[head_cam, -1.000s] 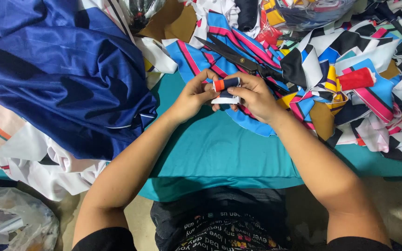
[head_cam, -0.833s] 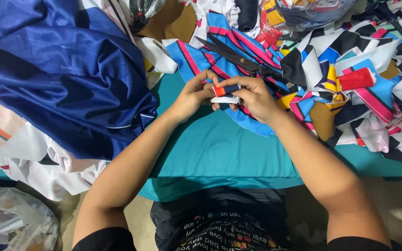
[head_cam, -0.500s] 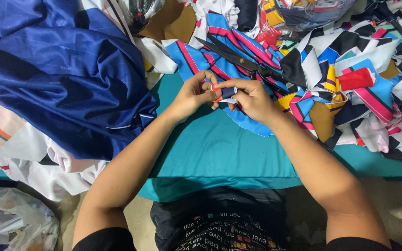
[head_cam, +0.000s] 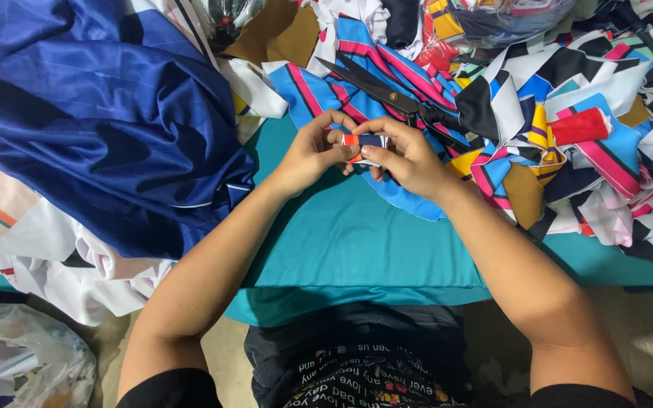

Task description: Sorting through a pile of colorful fabric scraps, inspecting individual pieces, and organizing them into a bag.

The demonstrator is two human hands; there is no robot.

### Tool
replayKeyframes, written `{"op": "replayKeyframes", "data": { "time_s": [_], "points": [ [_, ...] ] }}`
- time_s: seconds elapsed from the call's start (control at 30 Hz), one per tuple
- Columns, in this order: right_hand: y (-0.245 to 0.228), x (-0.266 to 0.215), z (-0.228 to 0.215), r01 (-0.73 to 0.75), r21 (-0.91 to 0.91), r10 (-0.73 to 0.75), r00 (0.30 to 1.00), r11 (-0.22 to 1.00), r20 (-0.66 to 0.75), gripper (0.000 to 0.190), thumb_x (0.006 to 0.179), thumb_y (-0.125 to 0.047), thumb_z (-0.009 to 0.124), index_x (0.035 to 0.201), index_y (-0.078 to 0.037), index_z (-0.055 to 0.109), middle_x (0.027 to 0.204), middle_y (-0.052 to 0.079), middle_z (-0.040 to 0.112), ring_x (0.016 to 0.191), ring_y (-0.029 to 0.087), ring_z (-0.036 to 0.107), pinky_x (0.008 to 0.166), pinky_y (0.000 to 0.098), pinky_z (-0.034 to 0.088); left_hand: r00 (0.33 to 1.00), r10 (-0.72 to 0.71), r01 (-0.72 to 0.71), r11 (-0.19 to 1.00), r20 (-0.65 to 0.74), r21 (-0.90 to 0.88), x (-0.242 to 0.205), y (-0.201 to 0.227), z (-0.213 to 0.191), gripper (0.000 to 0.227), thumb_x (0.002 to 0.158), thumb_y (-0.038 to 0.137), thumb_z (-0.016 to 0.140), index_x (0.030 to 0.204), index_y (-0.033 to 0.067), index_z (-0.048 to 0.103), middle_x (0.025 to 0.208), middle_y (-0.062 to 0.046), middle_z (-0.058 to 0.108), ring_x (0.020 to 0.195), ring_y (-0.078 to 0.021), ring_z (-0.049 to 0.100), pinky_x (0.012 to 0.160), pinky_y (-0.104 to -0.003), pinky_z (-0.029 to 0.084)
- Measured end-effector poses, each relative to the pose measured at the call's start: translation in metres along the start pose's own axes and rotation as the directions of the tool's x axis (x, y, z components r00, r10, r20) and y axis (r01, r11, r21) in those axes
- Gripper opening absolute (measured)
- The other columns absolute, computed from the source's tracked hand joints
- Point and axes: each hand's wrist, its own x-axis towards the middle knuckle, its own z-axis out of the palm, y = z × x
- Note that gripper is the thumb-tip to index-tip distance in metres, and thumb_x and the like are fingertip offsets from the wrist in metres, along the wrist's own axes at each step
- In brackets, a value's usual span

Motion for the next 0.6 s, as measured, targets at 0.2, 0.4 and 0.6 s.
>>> {"op": "replayKeyframes", "data": {
  "time_s": [0.2, 0.4, 0.6],
  "points": [
    [-0.001, 0.0, 0.001, -0.014, -0.001, 0.014, 1.0, 1.0, -0.006, 0.031, 0.097, -0.001, 0.066, 0.126, 0.007, 0.061, 0.087, 0.023, 0.072, 0.06, 0.019, 0.069, 0.053, 0.0312, 0.061, 1.0, 0.003, -0.003, 1.0, 0.002, 0.011, 0.0, -0.005, -0.002, 0.031, 0.092, -0.001, 0.07, 0.121, -0.0037, 0.058, 0.078, -0.018, 0.068, 0.071, -0.0241, 0.073, 0.065, -0.037, 0.066],
    [0.003, 0.0, -0.001, -0.023, -0.013, 0.023, 1.0, 1.0, -0.019, 0.031, 0.095, 0.001, 0.067, 0.125, 0.006, 0.061, 0.085, 0.022, 0.072, 0.059, 0.02, 0.069, 0.051, 0.0312, 0.06, 1.0, 0.017, -0.017, 1.0, 0.007, 0.021, 0.001, -0.007, -0.003, 0.031, 0.092, -0.002, 0.07, 0.121, -0.004, 0.058, 0.077, -0.018, 0.068, 0.07, -0.0246, 0.074, 0.065, -0.038, 0.066],
    [0.008, -0.001, -0.003, -0.04, -0.024, 0.04, 0.999, 0.999, -0.026, 0.031, 0.094, 0.001, 0.069, 0.123, 0.005, 0.06, 0.083, 0.019, 0.071, 0.058, 0.018, 0.069, 0.052, 0.0294, 0.06, 1.0, 0.023, -0.024, 0.999, 0.02, 0.038, 0.001, -0.006, -0.001, 0.031, 0.093, -0.003, 0.069, 0.122, -0.0054, 0.059, 0.076, -0.018, 0.067, 0.07, -0.0242, 0.073, 0.064, -0.038, 0.066]
  ]
}}
